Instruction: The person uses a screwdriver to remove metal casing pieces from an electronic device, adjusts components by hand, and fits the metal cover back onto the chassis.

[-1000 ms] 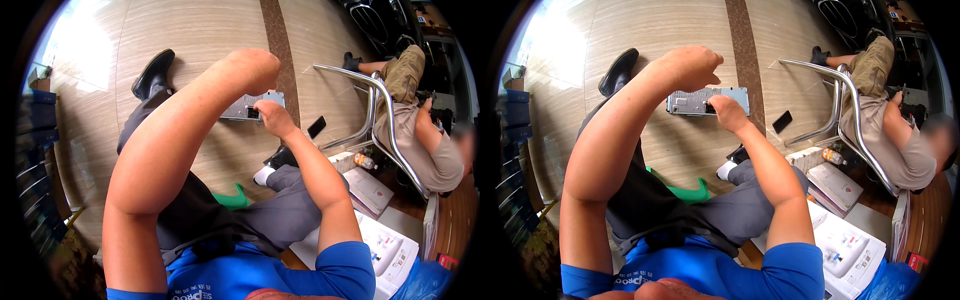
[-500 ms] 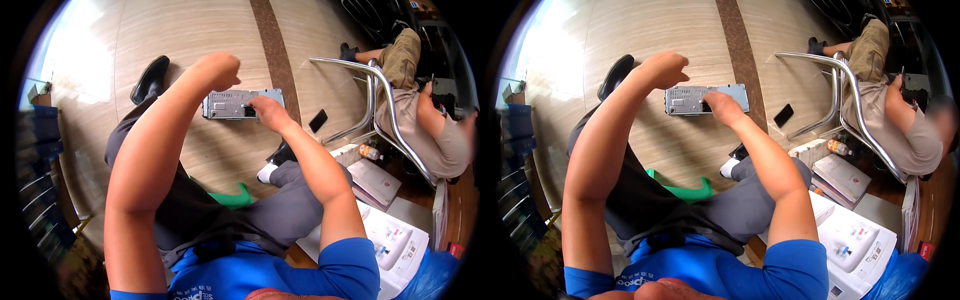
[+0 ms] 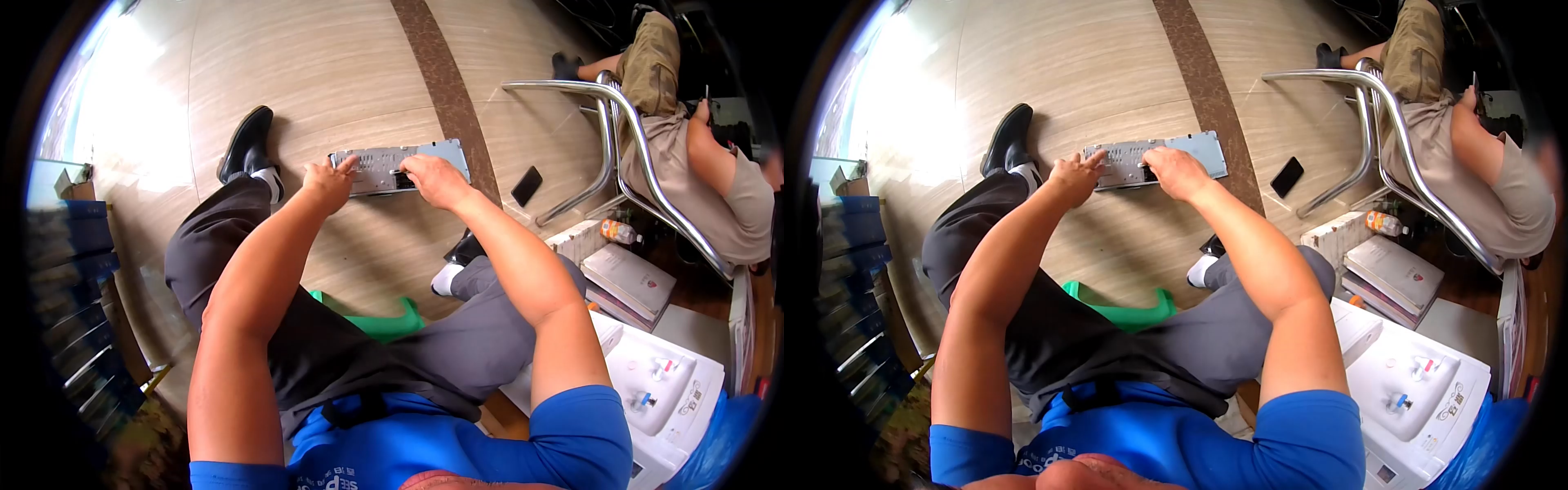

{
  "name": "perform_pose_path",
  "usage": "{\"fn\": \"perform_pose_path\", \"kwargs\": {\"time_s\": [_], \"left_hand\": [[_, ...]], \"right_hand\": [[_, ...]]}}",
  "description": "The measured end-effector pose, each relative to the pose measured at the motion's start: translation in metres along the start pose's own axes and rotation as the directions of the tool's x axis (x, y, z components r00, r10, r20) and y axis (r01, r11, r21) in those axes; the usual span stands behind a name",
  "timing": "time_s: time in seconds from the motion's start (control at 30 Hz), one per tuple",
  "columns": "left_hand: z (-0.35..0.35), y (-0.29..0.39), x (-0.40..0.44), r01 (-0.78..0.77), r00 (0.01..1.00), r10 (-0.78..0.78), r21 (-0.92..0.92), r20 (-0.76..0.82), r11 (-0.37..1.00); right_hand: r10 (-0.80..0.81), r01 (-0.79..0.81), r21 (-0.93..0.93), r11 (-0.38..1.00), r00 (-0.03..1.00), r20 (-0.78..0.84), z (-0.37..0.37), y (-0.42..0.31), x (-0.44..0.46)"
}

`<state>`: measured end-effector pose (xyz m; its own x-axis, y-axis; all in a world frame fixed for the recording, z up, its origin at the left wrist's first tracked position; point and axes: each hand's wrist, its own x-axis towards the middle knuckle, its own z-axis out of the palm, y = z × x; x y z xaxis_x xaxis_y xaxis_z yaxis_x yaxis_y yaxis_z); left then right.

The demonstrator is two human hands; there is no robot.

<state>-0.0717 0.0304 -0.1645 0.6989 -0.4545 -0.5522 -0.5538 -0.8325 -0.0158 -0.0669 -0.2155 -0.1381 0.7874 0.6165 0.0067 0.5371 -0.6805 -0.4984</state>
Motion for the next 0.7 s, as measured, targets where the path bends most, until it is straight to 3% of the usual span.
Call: {"fn": "perform_pose_path", "kwargs": {"time_s": [0.23,0.37,0.7], "left_hand": [[0.001,0.014,0.002,-0.007,0.995,-0.003,0.101,0.099,0.995],[0.002,0.015,0.006,0.020,0.991,-0.032,0.092,0.129,0.996],[-0.003,0.018,0.012,0.070,0.976,-0.074,0.023,0.207,0.997]], "right_hand": [[0.053,-0.052,-0.023,0.998,0.997,0.049,-0.001,0.000,0.001],[-0.015,0.014,0.004,1.000,1.000,0.018,0.003,0.002,0.002],[0.100,-0.096,-0.093,0.991,0.994,0.044,0.002,-0.005,0.006]]}}
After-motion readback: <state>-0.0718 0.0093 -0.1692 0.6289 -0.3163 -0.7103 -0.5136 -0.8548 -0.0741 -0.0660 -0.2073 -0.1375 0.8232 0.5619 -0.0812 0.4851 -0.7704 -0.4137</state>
